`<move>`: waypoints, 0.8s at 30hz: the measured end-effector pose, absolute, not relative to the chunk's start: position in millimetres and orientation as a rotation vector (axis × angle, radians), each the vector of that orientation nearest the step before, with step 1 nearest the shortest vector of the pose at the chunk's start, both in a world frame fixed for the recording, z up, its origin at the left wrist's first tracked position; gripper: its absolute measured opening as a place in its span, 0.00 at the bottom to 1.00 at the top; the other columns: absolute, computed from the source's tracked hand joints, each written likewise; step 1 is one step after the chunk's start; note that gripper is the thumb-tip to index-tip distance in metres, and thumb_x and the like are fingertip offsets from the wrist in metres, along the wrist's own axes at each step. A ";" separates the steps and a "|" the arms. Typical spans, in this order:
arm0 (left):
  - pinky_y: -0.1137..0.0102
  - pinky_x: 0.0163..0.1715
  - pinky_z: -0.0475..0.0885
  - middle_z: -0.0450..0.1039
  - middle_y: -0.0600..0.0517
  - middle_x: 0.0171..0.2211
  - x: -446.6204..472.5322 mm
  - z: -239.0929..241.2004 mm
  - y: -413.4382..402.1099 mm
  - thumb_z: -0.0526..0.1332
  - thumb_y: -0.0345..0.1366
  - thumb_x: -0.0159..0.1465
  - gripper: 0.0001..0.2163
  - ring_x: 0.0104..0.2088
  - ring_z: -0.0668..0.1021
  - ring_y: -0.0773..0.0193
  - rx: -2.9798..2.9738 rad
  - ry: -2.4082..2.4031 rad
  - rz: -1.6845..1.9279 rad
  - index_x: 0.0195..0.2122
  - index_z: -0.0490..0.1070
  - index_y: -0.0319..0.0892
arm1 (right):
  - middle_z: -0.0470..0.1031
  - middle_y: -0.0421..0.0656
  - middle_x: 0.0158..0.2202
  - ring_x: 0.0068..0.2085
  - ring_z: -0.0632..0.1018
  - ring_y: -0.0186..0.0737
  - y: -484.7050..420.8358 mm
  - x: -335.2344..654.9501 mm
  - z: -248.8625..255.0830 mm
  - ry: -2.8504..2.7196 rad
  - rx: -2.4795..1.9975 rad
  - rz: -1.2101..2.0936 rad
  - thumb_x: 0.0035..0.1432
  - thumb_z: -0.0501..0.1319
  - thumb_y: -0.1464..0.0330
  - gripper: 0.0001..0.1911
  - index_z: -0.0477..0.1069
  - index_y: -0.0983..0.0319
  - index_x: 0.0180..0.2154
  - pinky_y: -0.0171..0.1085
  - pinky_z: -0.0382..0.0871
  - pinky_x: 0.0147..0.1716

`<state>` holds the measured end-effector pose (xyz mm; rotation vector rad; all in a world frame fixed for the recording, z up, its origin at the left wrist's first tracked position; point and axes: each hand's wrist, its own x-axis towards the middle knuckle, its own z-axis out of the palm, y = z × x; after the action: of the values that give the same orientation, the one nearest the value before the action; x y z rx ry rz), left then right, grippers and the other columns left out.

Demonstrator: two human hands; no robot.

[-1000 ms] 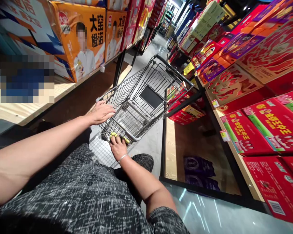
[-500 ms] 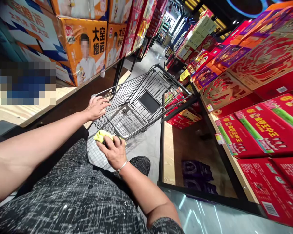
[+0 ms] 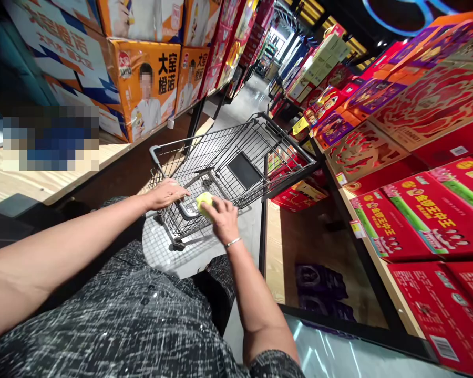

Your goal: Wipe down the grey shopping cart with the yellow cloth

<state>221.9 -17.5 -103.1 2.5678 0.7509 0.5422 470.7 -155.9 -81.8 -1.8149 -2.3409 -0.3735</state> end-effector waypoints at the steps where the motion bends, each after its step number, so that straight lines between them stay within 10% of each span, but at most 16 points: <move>1: 0.59 0.55 0.59 0.79 0.51 0.33 220.7 -102.6 -14.5 0.40 0.48 0.71 0.26 0.41 0.76 0.58 2.544 0.742 0.534 0.46 0.78 0.49 | 0.63 0.42 0.61 0.53 0.62 0.46 -146.4 488.7 -77.9 -2.273 -1.890 -0.379 0.61 0.57 0.77 0.29 0.68 0.43 0.58 0.43 0.59 0.47; 10: 0.57 0.59 0.55 0.82 0.54 0.36 213.8 -96.1 0.9 0.36 0.52 0.71 0.29 0.48 0.79 0.59 2.299 0.744 0.498 0.51 0.74 0.48 | 0.53 0.57 0.61 0.59 0.59 0.50 -124.2 466.5 -125.0 -1.593 -1.998 -0.325 0.49 0.57 0.81 0.36 0.61 0.68 0.62 0.45 0.60 0.56; 18: 0.58 0.50 0.71 0.82 0.45 0.36 203.8 -90.0 15.7 0.33 0.67 0.65 0.43 0.42 0.81 0.53 1.895 0.710 0.613 0.48 0.78 0.39 | 0.61 0.36 0.63 0.60 0.59 0.48 -154.1 358.8 -165.8 -2.374 -1.603 -0.263 0.66 0.58 0.65 0.25 0.62 0.32 0.59 0.51 0.55 0.59; 24: 0.55 0.54 0.69 0.82 0.44 0.35 202.1 -94.5 24.4 0.33 0.68 0.64 0.45 0.43 0.80 0.51 1.945 0.798 0.633 0.46 0.79 0.39 | 0.61 0.37 0.65 0.57 0.62 0.47 -146.3 365.7 -218.5 -2.740 -1.558 -0.065 0.67 0.56 0.65 0.25 0.60 0.35 0.61 0.51 0.58 0.55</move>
<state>202.1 24.4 -94.5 1.9445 0.7985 0.6330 365.7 -146.3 -218.5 -1.5583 -2.7403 -0.0648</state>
